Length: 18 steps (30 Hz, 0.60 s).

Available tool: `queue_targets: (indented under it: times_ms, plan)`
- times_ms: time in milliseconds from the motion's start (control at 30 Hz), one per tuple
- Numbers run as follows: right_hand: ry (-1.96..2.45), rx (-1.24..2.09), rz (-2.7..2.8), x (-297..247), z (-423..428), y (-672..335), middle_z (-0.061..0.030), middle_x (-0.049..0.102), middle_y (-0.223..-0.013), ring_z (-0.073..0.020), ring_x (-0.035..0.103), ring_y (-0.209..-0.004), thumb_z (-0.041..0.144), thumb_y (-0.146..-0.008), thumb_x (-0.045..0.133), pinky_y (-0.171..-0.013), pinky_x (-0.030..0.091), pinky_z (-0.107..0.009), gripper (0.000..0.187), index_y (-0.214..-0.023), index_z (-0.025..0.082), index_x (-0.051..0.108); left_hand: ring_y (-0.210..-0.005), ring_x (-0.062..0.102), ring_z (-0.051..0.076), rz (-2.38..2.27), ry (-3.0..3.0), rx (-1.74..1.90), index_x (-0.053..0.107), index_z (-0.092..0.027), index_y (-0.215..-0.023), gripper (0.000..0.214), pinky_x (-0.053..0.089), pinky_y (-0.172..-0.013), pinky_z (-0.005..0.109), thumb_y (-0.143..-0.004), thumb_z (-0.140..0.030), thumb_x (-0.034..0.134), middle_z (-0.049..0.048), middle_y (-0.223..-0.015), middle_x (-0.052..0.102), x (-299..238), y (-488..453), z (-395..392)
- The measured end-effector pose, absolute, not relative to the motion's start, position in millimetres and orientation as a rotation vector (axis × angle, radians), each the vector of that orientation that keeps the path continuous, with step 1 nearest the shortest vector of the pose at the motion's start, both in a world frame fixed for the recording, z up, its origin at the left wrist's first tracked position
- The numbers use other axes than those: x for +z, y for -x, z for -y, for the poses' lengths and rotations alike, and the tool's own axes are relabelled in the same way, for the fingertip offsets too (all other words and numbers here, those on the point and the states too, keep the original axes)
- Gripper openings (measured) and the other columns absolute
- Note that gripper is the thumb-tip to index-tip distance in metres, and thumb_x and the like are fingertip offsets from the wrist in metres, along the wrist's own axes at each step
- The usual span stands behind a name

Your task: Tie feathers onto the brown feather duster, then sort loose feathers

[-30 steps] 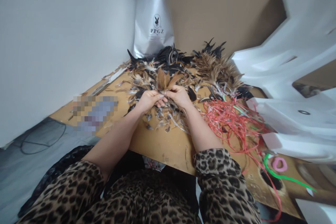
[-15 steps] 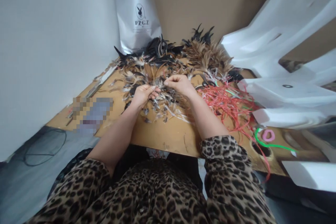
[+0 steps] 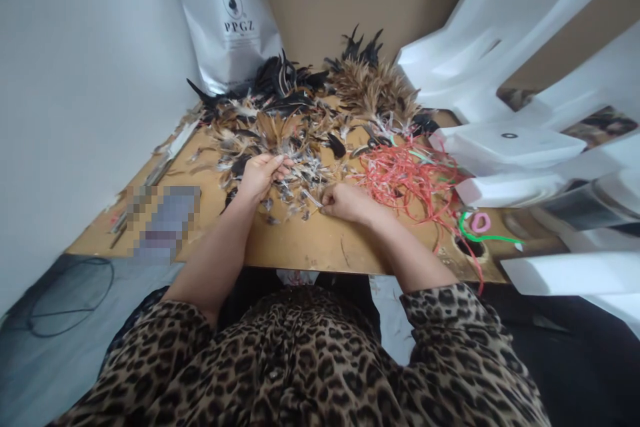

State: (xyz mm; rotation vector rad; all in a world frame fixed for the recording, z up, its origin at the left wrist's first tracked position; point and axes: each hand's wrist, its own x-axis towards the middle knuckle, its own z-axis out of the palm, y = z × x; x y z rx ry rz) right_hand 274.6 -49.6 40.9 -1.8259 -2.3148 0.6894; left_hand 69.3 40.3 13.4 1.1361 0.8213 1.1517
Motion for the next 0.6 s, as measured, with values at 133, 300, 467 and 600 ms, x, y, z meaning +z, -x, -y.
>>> queue_targets:
  times_ms: [133, 300, 467, 600]
  plan:
    - [1.812, 0.62, 2.208, 32, 51, -268, -0.0014, 0.066, -0.067, -0.0122, 0.056, -0.062, 0.02, -0.066, 0.058, -0.057, 0.036, -0.022, 0.007, -0.064, 0.019, 0.065, -0.054, 0.059, 0.006, -0.814, -1.132, 1.155, 0.064, -0.008, -0.079, 0.028, 0.045, -0.05, 0.016, -0.071, -0.035, 0.068, 0.0109, -0.084, 0.071, 15, -69, -39]
    - [1.593, 1.03, 1.822, 43, 41, -272, 0.0027, 0.056, -0.047, -0.0084, 0.046, -0.04, 0.023, -0.068, 0.059, -0.042, 0.034, -0.021, 0.007, -0.066, 0.017, 0.061, -0.059, 0.06, 0.006, -0.776, -1.091, 1.115, 0.065, -0.009, -0.079, 0.026, 0.044, -0.05, 0.015, -0.071, -0.034, 0.068, 0.0105, -0.088, 0.071, 23, -69, -35]
    - [1.451, 1.371, 1.621, 64, 18, -263, -0.0017, 0.066, -0.062, -0.0072, 0.05, -0.038, 0.022, -0.066, 0.066, -0.034, 0.031, -0.018, 0.01, -0.067, 0.016, 0.057, -0.057, 0.059, 0.005, -0.645, -1.143, 1.016, 0.064, -0.008, -0.067, 0.028, 0.044, -0.05, 0.015, -0.069, -0.035, 0.07, 0.0125, -0.09, 0.071, 27, -67, -32]
    - [1.347, 1.458, 1.634, 64, 0, -252, -0.0031, 0.068, -0.068, -0.0076, 0.056, -0.044, 0.023, -0.068, 0.068, -0.034, 0.034, -0.015, 0.015, -0.07, 0.015, 0.055, -0.049, 0.056, 0.006, -0.693, -1.167, 0.911, 0.065, -0.009, -0.069, 0.025, 0.044, -0.05, 0.017, -0.068, -0.033, 0.071, 0.0074, -0.068, 0.069, 22, -66, -33]
